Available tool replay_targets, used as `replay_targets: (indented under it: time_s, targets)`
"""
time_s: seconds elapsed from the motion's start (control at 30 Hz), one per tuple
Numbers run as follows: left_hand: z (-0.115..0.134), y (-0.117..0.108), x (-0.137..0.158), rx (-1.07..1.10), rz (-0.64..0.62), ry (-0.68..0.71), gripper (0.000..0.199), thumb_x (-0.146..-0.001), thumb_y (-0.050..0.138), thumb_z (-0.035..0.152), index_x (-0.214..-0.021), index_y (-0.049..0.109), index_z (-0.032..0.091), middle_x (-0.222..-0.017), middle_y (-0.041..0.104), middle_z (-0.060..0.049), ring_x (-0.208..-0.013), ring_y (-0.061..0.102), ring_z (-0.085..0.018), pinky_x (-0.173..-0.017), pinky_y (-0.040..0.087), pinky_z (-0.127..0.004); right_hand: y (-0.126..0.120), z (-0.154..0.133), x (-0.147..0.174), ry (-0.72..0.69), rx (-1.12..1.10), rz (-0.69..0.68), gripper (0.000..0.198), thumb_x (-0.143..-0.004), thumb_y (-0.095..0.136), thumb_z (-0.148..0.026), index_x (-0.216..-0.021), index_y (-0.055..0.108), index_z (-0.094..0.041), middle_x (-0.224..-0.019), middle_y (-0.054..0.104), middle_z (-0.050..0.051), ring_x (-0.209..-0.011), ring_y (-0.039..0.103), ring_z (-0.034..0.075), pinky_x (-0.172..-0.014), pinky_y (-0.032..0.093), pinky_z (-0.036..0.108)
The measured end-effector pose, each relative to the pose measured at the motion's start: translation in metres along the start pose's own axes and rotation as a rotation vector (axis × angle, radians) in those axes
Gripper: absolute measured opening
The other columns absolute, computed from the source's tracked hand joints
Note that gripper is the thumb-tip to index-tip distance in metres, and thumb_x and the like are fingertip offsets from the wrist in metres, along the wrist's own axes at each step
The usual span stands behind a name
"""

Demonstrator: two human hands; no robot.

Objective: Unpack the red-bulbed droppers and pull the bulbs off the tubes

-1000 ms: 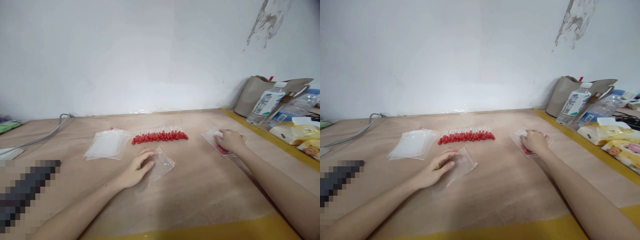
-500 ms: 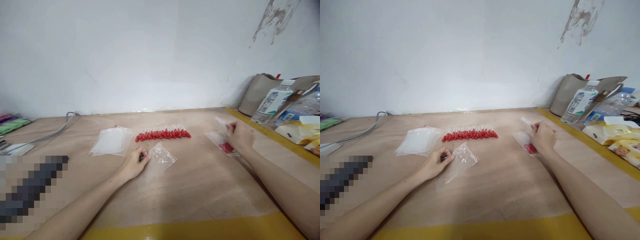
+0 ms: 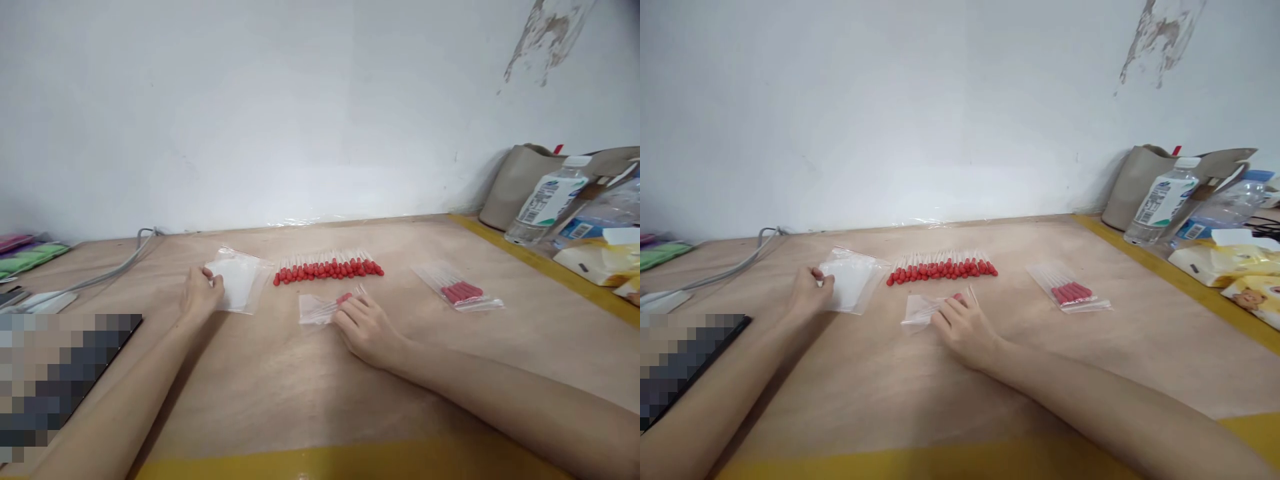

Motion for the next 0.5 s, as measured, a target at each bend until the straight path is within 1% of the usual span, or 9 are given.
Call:
replay_targets:
  time_s: [0.07,0.1,0.13,0.17,0.23,0.3,0.33,0.43,0.5]
  targets:
    - [0.001,-0.006,0.007,-0.095,0.086,-0.007,0.028,-0.072,0.051,0.039,-0.087,0.046,0.016,-0.098,0.052,-0.016,-0.099,0.047,-0.036,-0.077,0.039,-0.047,0.005,-0.004,-0.008,0.062,-0.061,-0.047,0.020,-0.085,0.041,-0.016,-0.071,0.055,-0.018,-0.072,0.058,0.006,-0.071,0.050,0.018,-0.067,0.038,0.032]
    - [0.005,-0.011,0.012,-0.134,0.141,0.003,0.032,-0.072,0.051,0.041,-0.090,0.047,0.015,-0.104,0.050,-0.018,-0.105,0.043,-0.038,-0.080,0.037,-0.049,0.006,-0.003,-0.011,0.115,-0.121,-0.074,0.014,-0.084,0.046,-0.024,-0.076,0.057,-0.018,-0.077,0.059,0.006,-0.075,0.052,0.018,-0.068,0.039,0.032]
    - [0.012,-0.014,0.018,-0.157,0.187,0.040,0.035,-0.073,0.051,0.043,-0.093,0.048,0.014,-0.110,0.048,-0.020,-0.109,0.040,-0.039,-0.083,0.035,-0.051,0.005,0.001,-0.012,0.166,-0.186,-0.097,0.015,-0.082,0.051,-0.032,-0.081,0.058,-0.018,-0.081,0.060,0.006,-0.078,0.052,0.019,-0.071,0.040,0.032]
    - [0.020,-0.016,0.024,-0.164,0.216,0.105,0.036,-0.075,0.049,0.042,-0.097,0.049,0.014,-0.116,0.045,-0.019,-0.112,0.038,-0.038,-0.086,0.032,-0.051,0.003,0.006,-0.012,0.212,-0.242,-0.112,0.020,-0.080,0.055,-0.038,-0.085,0.058,-0.018,-0.085,0.061,0.006,-0.082,0.053,0.019,-0.073,0.040,0.033]
    - [0.042,-0.012,0.035,-0.176,0.192,0.312,0.034,-0.080,0.043,0.040,-0.105,0.049,0.017,-0.126,0.041,-0.015,-0.119,0.035,-0.032,-0.095,0.026,-0.049,-0.002,0.023,-0.009,0.281,-0.312,-0.106,0.022,-0.079,0.055,-0.041,-0.085,0.060,-0.020,-0.087,0.062,0.005,-0.084,0.053,0.019,-0.077,0.039,0.035]
    - [0.057,0.001,0.042,-0.214,0.080,0.485,0.038,-0.085,0.035,0.040,-0.116,0.047,0.022,-0.136,0.034,-0.010,-0.127,0.027,-0.028,-0.102,0.016,-0.047,-0.007,0.045,-0.002,0.343,-0.347,-0.066,0.019,-0.084,0.050,-0.035,-0.079,0.061,-0.020,-0.081,0.062,0.004,-0.081,0.053,0.017,-0.078,0.039,0.035]
    - [0.058,0.011,0.043,-0.238,-0.007,0.518,0.043,-0.086,0.031,0.043,-0.122,0.043,0.024,-0.140,0.029,-0.009,-0.130,0.021,-0.027,-0.104,0.012,-0.048,-0.007,0.056,0.002,0.374,-0.369,-0.050,0.019,-0.085,0.048,-0.032,-0.078,0.061,-0.020,-0.077,0.062,0.004,-0.078,0.053,0.017,-0.076,0.039,0.034]
    - [0.046,0.045,0.039,-0.278,-0.347,0.439,0.056,-0.085,0.024,0.053,-0.134,0.031,0.027,-0.145,0.020,-0.009,-0.133,0.014,-0.030,-0.102,0.011,-0.053,-0.002,0.081,0.016,0.453,-0.413,-0.021,0.018,-0.085,0.046,-0.026,-0.076,0.060,-0.018,-0.074,0.061,0.004,-0.074,0.054,0.017,-0.072,0.042,0.033]
    - [0.036,0.059,0.036,-0.256,-0.508,0.371,0.058,-0.084,0.024,0.057,-0.134,0.032,0.029,-0.144,0.021,-0.008,-0.132,0.016,-0.031,-0.101,0.013,-0.054,0.000,0.085,0.022,0.468,-0.452,-0.015,0.015,-0.083,0.047,-0.023,-0.080,0.061,-0.018,-0.078,0.062,0.005,-0.077,0.055,0.017,-0.072,0.043,0.033]
Point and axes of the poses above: each hand's wrist, its own x-axis away from the middle knuckle, its own y-axis out of the palm, z = x × y, the point moved 7 cm from there along -x, towards the middle knuckle
